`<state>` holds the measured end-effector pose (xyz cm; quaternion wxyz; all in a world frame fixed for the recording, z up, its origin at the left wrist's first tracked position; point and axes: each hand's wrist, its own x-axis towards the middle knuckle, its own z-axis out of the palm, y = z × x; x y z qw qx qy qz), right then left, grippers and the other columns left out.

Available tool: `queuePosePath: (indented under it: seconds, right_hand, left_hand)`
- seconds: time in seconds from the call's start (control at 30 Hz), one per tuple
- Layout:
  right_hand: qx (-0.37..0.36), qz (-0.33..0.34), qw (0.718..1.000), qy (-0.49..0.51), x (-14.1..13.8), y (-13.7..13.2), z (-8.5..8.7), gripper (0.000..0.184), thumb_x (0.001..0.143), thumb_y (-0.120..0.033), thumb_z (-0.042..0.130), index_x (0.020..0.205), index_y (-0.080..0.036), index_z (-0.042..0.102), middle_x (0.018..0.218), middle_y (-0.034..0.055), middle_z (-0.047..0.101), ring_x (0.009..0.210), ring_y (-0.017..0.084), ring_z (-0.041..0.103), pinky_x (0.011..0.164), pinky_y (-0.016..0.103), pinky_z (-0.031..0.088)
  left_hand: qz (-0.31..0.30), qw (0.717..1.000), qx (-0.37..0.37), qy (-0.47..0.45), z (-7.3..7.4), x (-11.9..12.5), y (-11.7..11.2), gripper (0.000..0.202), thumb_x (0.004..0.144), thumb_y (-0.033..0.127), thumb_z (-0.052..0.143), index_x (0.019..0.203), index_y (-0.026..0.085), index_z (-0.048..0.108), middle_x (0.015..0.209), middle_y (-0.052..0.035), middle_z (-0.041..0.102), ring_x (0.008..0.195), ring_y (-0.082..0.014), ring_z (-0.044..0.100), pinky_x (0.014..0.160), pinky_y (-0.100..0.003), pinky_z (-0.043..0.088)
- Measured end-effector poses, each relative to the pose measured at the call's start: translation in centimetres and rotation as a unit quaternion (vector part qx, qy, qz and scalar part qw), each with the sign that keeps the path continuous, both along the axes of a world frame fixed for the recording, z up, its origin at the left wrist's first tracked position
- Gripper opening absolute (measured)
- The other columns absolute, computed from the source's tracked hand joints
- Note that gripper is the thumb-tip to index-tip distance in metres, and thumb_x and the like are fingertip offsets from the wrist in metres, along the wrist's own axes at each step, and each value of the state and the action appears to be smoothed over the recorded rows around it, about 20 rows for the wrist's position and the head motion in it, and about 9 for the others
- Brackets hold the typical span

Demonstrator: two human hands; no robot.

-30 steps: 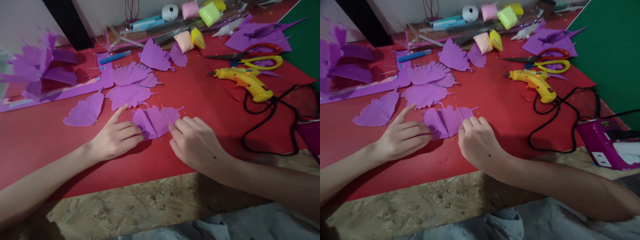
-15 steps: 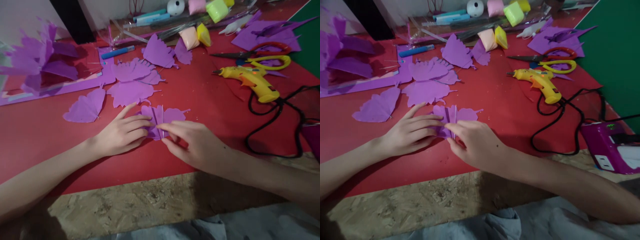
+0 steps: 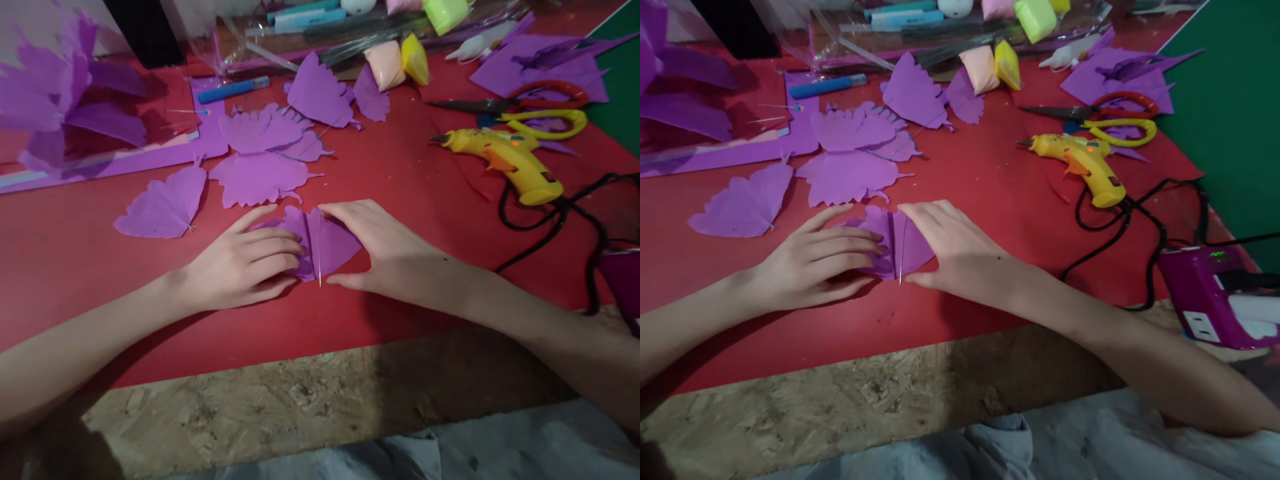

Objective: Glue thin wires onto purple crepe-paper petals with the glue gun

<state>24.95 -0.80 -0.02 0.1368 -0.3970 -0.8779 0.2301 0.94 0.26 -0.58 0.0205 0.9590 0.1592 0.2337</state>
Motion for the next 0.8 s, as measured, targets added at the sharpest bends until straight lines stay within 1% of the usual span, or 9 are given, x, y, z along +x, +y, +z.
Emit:
queuePosePath:
  seconds: [0.1, 0.17, 0.27, 0.33, 0.4, 0.5, 0.57, 0.67, 0.8]
  right_hand:
    - [0.011, 0.013, 1.000, -0.006, 0.1, -0.1, 0.1, 0.065, 0.083, -0.040, 0.065, 0.137, -0.010, 0.044, 0.131, 0.0168, 0.054, 0.126, 0.028, 0.048, 0.104, 0.053, 0.043]
    - [0.023, 0.030, 0.999, -0.010, 0.2, 0.0, 0.0, 0.060, 0.084, -0.041, 0.064, 0.135, -0.012, 0.048, 0.129, 0.0164, 0.056, 0.125, 0.028, 0.049, 0.103, 0.052, 0.044]
    - [0.059, 0.066, 0.996, -0.007, 0.3, 0.1, -0.3, 0.054, 0.086, -0.042, 0.062, 0.129, -0.009, 0.054, 0.127, 0.0173, 0.057, 0.122, 0.027, 0.050, 0.101, 0.049, 0.045]
    - [0.084, 0.067, 0.994, -0.010, 0.2, 0.1, -0.5, 0.052, 0.086, -0.041, 0.062, 0.127, -0.009, 0.056, 0.128, 0.0180, 0.056, 0.121, 0.027, 0.050, 0.100, 0.048, 0.045]
    - [0.104, 0.055, 0.993, -0.019, 0.1, 0.0, -0.6, 0.050, 0.086, -0.041, 0.062, 0.125, -0.011, 0.058, 0.128, 0.0179, 0.056, 0.120, 0.028, 0.051, 0.098, 0.048, 0.046]
    - [0.131, 0.044, 0.990, -0.030, 0.0, -0.2, -0.7, 0.046, 0.087, -0.042, 0.060, 0.121, -0.011, 0.061, 0.119, 0.0173, 0.059, 0.112, 0.027, 0.054, 0.092, 0.046, 0.046]
    - [0.142, 0.042, 0.988, -0.039, 0.0, -0.2, -0.8, 0.046, 0.088, -0.043, 0.059, 0.120, -0.011, 0.062, 0.115, 0.0169, 0.060, 0.109, 0.027, 0.054, 0.089, 0.043, 0.046]
    - [0.151, 0.044, 0.986, -0.051, 0.0, -0.2, -0.9, 0.046, 0.089, -0.045, 0.057, 0.120, -0.011, 0.063, 0.114, 0.0165, 0.060, 0.107, 0.027, 0.054, 0.088, 0.042, 0.046]
    - [0.170, 0.049, 0.983, -0.056, 0.1, -0.2, -1.0, 0.047, 0.089, -0.045, 0.056, 0.121, -0.010, 0.062, 0.113, 0.0167, 0.060, 0.106, 0.026, 0.054, 0.087, 0.041, 0.046]
  left_hand:
    - [-0.009, 1.000, -0.009, 0.004, 0.0, -0.1, 0.0, 0.017, 0.093, 0.023, 0.050, 0.104, 0.020, 0.062, 0.101, -0.0031, 0.076, 0.098, -0.0146, 0.070, 0.107, -0.038, 0.047]
    - [-0.015, 1.000, 0.001, 0.004, 0.1, -0.1, 0.0, 0.019, 0.093, 0.020, 0.048, 0.105, 0.020, 0.062, 0.101, -0.0033, 0.075, 0.098, -0.0147, 0.070, 0.101, -0.035, 0.051]
    - [0.004, 1.000, 0.018, 0.005, 0.0, -0.1, 0.2, 0.021, 0.094, 0.018, 0.046, 0.108, 0.016, 0.061, 0.102, -0.0076, 0.074, 0.095, -0.0178, 0.069, 0.090, -0.034, 0.055]
    - [0.024, 1.000, 0.011, 0.013, -0.1, -0.1, 0.3, 0.022, 0.094, 0.019, 0.046, 0.111, 0.015, 0.061, 0.105, -0.0100, 0.073, 0.094, -0.0195, 0.068, 0.086, -0.035, 0.055]
    - [0.033, 0.999, -0.007, 0.026, -0.3, -0.1, 0.4, 0.023, 0.093, 0.019, 0.047, 0.110, 0.017, 0.062, 0.107, -0.0099, 0.072, 0.097, -0.0201, 0.067, 0.088, -0.037, 0.054]
    - [0.040, 0.998, -0.027, 0.038, -0.6, -0.2, 0.5, 0.023, 0.093, 0.018, 0.048, 0.110, 0.017, 0.063, 0.109, -0.0097, 0.071, 0.101, -0.0203, 0.065, 0.090, -0.038, 0.053]
    - [0.049, 0.998, -0.028, 0.040, -0.7, -0.2, 0.4, 0.024, 0.093, 0.018, 0.048, 0.113, 0.017, 0.062, 0.112, -0.0106, 0.070, 0.105, -0.0213, 0.064, 0.092, -0.039, 0.053]
    - [0.053, 0.998, -0.024, 0.038, -0.8, -0.1, 0.4, 0.025, 0.093, 0.018, 0.050, 0.114, 0.017, 0.062, 0.117, -0.0114, 0.069, 0.113, -0.0228, 0.061, 0.096, -0.041, 0.052]
    - [0.035, 0.999, -0.007, 0.017, -0.7, -0.1, 0.4, 0.022, 0.092, 0.016, 0.050, 0.109, 0.019, 0.063, 0.111, -0.0086, 0.071, 0.109, -0.0207, 0.064, 0.103, -0.044, 0.049]
